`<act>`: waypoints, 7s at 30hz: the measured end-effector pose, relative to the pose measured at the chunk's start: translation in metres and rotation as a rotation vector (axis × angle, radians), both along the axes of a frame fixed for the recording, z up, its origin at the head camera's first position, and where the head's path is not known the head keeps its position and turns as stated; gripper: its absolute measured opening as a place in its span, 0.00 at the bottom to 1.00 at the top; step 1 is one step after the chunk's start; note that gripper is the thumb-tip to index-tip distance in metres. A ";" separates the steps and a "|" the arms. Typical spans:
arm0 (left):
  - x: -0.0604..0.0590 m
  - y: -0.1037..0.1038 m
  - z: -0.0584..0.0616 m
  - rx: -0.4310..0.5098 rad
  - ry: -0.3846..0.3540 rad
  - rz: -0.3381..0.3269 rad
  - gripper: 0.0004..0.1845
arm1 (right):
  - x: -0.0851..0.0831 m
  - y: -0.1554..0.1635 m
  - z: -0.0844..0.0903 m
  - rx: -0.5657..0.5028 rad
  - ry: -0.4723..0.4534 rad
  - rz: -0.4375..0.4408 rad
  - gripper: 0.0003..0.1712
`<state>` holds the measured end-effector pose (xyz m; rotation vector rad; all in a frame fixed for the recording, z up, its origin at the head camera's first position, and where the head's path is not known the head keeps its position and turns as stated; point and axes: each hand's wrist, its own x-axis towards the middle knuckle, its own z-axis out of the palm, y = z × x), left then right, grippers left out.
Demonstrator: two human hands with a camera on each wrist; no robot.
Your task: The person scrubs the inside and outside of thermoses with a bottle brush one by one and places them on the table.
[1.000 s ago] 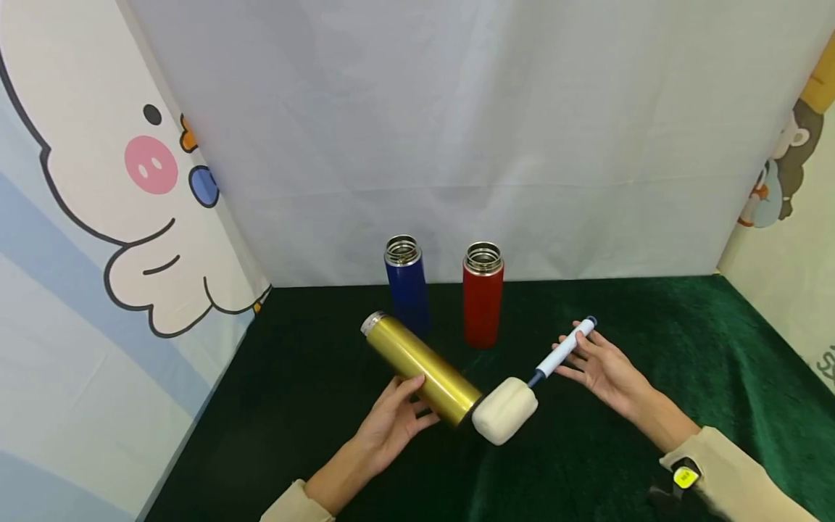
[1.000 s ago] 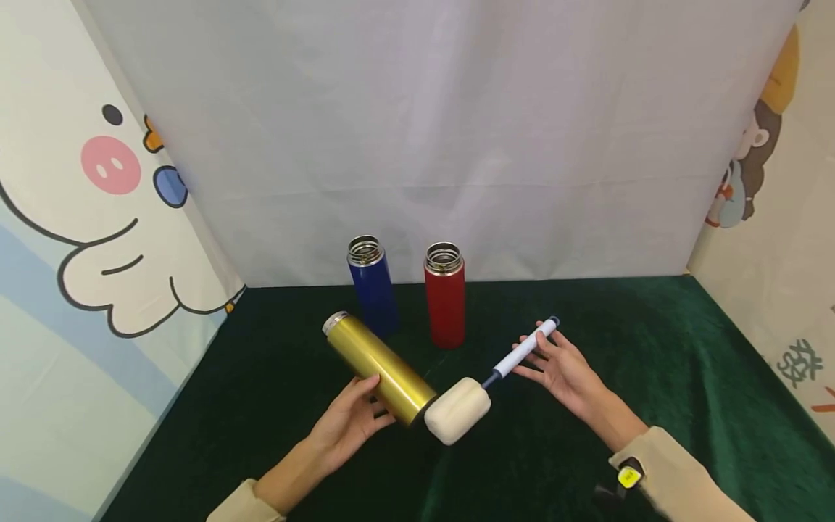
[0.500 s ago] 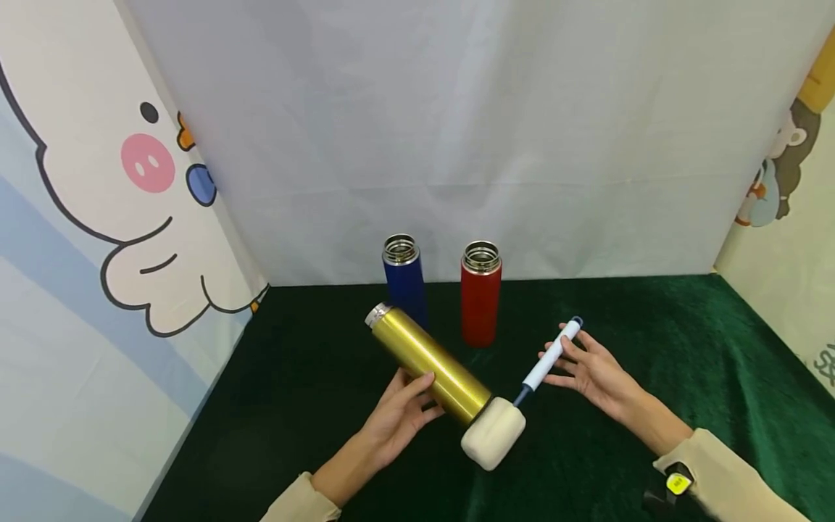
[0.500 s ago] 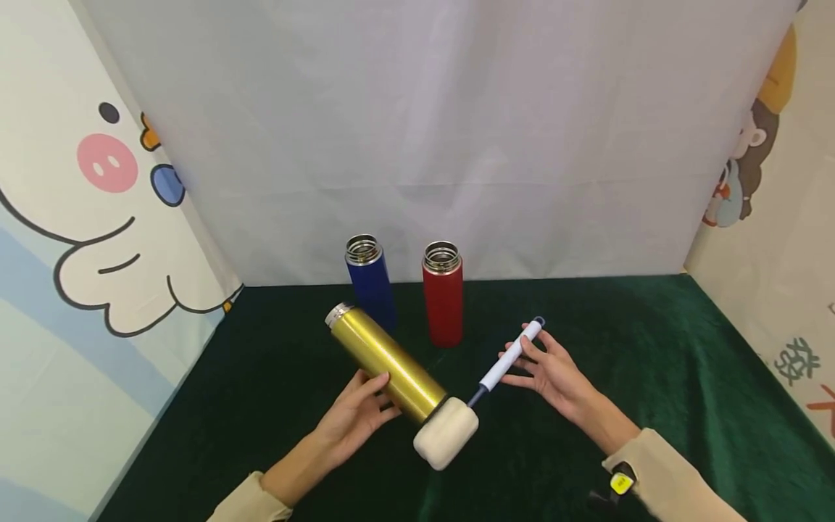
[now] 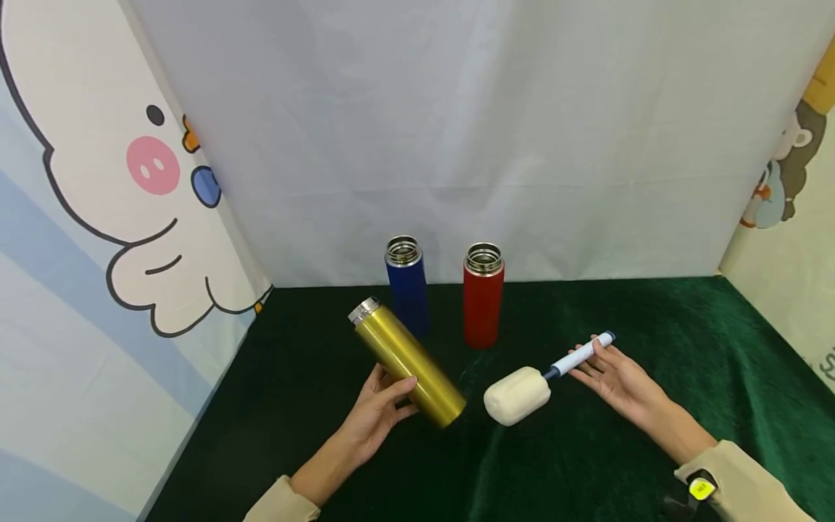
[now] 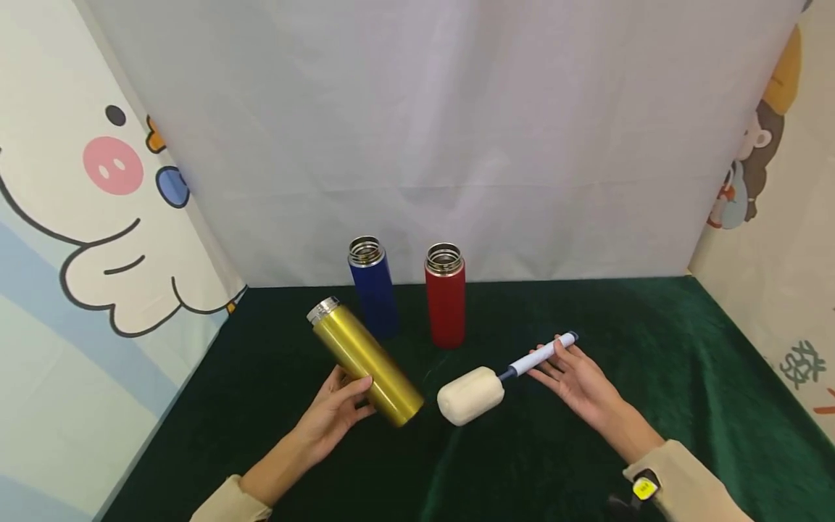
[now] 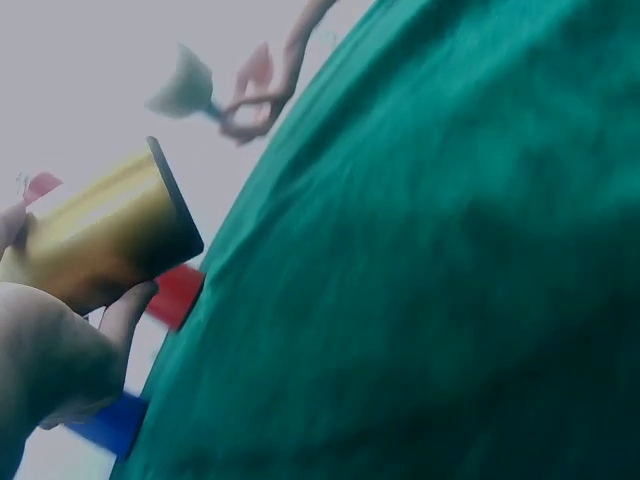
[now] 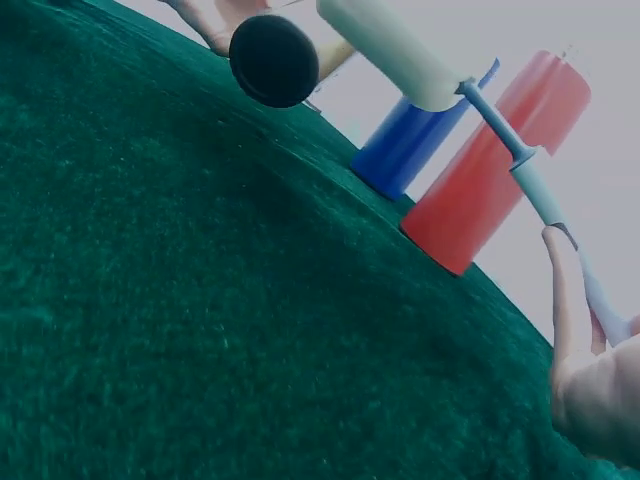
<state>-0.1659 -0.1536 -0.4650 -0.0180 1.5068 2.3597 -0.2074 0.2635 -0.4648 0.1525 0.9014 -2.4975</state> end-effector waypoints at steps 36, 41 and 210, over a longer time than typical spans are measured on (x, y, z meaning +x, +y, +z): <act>-0.116 -0.086 0.004 -0.660 0.329 0.503 0.42 | 0.000 0.027 -0.002 -0.211 -0.139 -0.015 0.08; -0.110 -0.087 0.007 -0.848 0.350 0.513 0.46 | 0.000 0.028 -0.003 -0.217 -0.150 -0.017 0.14; -0.006 0.011 0.030 -1.403 0.898 -0.227 0.45 | 0.024 -0.121 0.065 0.735 1.142 -0.413 0.21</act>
